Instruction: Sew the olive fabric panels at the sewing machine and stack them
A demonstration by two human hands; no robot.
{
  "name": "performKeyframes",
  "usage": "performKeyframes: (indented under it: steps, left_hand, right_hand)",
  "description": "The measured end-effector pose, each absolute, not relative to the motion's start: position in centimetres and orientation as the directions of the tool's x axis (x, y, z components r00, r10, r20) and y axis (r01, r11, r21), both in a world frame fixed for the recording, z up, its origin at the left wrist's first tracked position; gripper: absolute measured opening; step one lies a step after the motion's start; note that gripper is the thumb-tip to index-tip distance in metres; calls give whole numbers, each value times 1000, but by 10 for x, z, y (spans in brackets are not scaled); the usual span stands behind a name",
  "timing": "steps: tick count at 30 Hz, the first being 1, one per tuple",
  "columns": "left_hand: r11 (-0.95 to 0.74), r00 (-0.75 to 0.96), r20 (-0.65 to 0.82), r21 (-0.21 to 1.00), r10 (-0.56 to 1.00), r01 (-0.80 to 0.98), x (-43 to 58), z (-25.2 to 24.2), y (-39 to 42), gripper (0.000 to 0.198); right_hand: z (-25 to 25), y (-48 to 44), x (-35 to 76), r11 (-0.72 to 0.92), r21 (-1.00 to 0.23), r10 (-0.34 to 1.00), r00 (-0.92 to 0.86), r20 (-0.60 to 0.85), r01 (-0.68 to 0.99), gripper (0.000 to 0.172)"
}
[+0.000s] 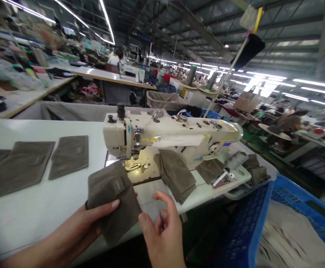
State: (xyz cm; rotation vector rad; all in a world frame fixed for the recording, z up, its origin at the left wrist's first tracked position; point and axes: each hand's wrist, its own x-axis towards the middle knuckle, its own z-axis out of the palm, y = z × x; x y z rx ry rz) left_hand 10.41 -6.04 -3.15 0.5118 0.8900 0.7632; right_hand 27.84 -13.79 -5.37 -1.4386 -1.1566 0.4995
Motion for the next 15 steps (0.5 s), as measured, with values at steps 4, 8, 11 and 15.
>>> performKeyframes:
  steps: [4, 8, 11, 15]
  left_hand:
    - [606, 433, -453, 719, 779, -339, 88, -36, -62, 54]
    - [499, 352, -375, 774, 858, -391, 68, -23, -29, 48]
    - [431, 300, -355, 868, 886, -247, 51, -12, 0, 46]
    - [379, 263, -366, 925, 893, -1, 42, -4, 17, 46]
  right_hand:
    - [-65, -130, 278, -160, -986, 954, 252, -164, -39, 45]
    - [-66, -127, 277, -142, -990, 958, 253, -132, 24, 39]
    - [-66, -127, 281, -148, -985, 969, 213, -126, 90, 33]
    - [-68, -126, 287, -168, -975, 979, 144, -147, 147, 27]
